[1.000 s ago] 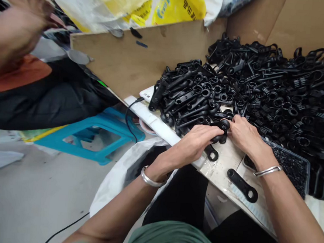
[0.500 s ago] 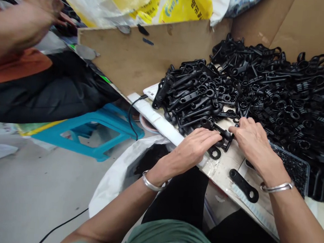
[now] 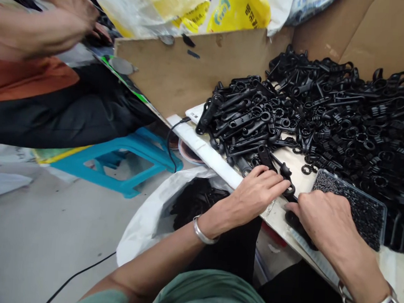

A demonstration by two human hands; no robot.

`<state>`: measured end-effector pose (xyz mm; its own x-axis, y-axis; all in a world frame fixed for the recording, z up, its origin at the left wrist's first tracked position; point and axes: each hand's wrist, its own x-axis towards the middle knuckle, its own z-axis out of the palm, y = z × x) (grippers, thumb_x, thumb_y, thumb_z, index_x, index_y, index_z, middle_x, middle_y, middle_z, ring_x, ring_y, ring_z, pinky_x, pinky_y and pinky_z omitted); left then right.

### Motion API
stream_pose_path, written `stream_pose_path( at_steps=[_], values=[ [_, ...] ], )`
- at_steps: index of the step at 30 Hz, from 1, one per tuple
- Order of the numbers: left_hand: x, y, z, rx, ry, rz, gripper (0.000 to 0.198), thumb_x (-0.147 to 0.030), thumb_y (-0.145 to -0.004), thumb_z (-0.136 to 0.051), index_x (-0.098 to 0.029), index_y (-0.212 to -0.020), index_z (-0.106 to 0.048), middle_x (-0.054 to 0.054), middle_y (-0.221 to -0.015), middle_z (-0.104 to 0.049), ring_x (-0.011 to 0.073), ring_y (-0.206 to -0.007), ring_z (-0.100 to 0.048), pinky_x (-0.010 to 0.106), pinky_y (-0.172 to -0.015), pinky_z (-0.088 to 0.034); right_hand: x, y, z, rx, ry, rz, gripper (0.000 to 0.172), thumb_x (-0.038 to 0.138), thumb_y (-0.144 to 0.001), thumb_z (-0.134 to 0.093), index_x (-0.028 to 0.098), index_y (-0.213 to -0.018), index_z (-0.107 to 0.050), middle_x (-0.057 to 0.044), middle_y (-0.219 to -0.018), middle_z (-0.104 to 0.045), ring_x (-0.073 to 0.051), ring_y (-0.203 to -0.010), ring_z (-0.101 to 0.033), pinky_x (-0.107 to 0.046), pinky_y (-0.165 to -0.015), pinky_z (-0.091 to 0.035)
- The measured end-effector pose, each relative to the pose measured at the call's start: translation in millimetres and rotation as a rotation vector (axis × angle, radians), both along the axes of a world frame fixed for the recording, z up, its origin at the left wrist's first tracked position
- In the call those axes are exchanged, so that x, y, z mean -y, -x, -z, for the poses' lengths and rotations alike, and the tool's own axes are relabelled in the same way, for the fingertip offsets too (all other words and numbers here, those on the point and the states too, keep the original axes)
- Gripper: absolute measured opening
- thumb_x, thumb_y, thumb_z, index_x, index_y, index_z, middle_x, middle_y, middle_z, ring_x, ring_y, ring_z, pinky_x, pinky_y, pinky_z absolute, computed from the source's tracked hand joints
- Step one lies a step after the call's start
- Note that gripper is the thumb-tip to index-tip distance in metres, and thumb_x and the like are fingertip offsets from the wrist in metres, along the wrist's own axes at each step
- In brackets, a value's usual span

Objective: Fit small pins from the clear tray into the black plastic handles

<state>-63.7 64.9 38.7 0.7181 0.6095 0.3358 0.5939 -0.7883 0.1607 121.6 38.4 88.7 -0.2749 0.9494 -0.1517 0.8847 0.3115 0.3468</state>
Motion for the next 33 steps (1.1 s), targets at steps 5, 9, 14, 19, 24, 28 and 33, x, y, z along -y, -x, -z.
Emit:
stream_pose_path(
  at_steps=[5, 9, 14, 19, 24, 28, 33],
  values=[
    [-8, 15, -8.2, 0.073, 0.061, 0.049, 0.028, -0.009, -0.102, -0.041, -0.015, -0.123, -0.058, 0.007, -0.113, -0.071, 0.0169, -0.105, -0.063, 0.032, -0.090, -0.043, 3, -20, 4.8, -0.099, -0.039, -0.035, 0.046, 0.057, -0.094, -0.053, 0.025, -0.064, -0.067, -0.005, -0.055, -0.064, -0.023, -0.048, -0.062, -0.029, -0.047, -0.027],
    [-25, 32, -17.0, -0.008, -0.056, -0.082, 0.026, -0.012, -0.103, -0.040, -0.015, -0.118, -0.062, 0.009, -0.123, -0.068, 0.0224, -0.116, -0.058, 0.039, -0.097, -0.040, -4, -18, 0.4, -0.199, -0.165, 0.013, 0.037, 0.048, -0.098, -0.050, 0.024, -0.076, -0.069, -0.005, -0.071, -0.071, -0.025, -0.061, -0.067, -0.030, -0.050, -0.031],
    [-40, 29, -19.9, -0.143, -0.140, -0.105, 0.019, -0.015, -0.102, -0.046, -0.015, -0.103, -0.064, 0.008, -0.115, -0.067, 0.0250, -0.120, -0.053, 0.049, -0.110, -0.032, -29, 6, 7.2, -0.484, -0.187, -0.097, 0.041, 0.039, -0.098, -0.051, 0.020, -0.133, -0.059, -0.013, -0.119, -0.072, -0.028, -0.097, -0.071, -0.034, -0.071, -0.049],
    [-45, 24, -19.6, -0.200, -0.123, -0.078, 0.017, -0.016, -0.101, -0.049, -0.014, -0.098, -0.065, 0.006, -0.105, -0.066, 0.0254, -0.113, -0.053, 0.051, -0.112, -0.029, -50, 14, 16.2, -0.435, -0.066, -0.023, 0.030, 0.032, -0.100, -0.046, 0.021, -0.115, -0.069, -0.008, -0.088, -0.076, -0.024, -0.076, -0.071, -0.031, -0.064, -0.043],
    [-44, 30, -18.4, -0.173, -0.005, -0.003, 0.018, -0.021, -0.102, -0.050, -0.015, -0.092, -0.065, 0.006, -0.103, -0.064, 0.0236, -0.109, -0.052, 0.039, -0.096, -0.039, -43, -1, 13.2, -0.509, -0.108, 0.002, 0.031, 0.031, -0.098, -0.047, 0.020, -0.109, -0.074, -0.006, -0.079, -0.075, -0.021, -0.064, -0.068, -0.030, -0.063, -0.042],
    [-41, 35, -19.1, -0.152, 0.040, 0.017, 0.019, -0.014, -0.101, -0.046, -0.013, -0.096, -0.065, 0.009, -0.117, -0.062, 0.0226, -0.114, -0.051, 0.035, -0.093, -0.041, -31, -15, 12.4, -0.442, -0.176, 0.048, 0.034, 0.035, -0.098, -0.047, 0.022, -0.116, -0.072, -0.007, -0.084, -0.076, -0.024, -0.067, -0.069, -0.033, -0.061, -0.044],
    [-41, 38, -24.6, -0.198, 0.099, 0.053, 0.019, -0.005, -0.097, -0.047, -0.013, -0.100, -0.064, 0.010, -0.121, -0.060, 0.0226, -0.115, -0.050, 0.032, -0.091, -0.043, -25, -18, 20.6, -0.361, -0.111, -0.139, 0.035, 0.039, -0.102, -0.043, 0.022, -0.118, -0.068, -0.011, -0.106, -0.074, -0.028, -0.095, -0.070, -0.038, -0.078, -0.052]
  ],
)
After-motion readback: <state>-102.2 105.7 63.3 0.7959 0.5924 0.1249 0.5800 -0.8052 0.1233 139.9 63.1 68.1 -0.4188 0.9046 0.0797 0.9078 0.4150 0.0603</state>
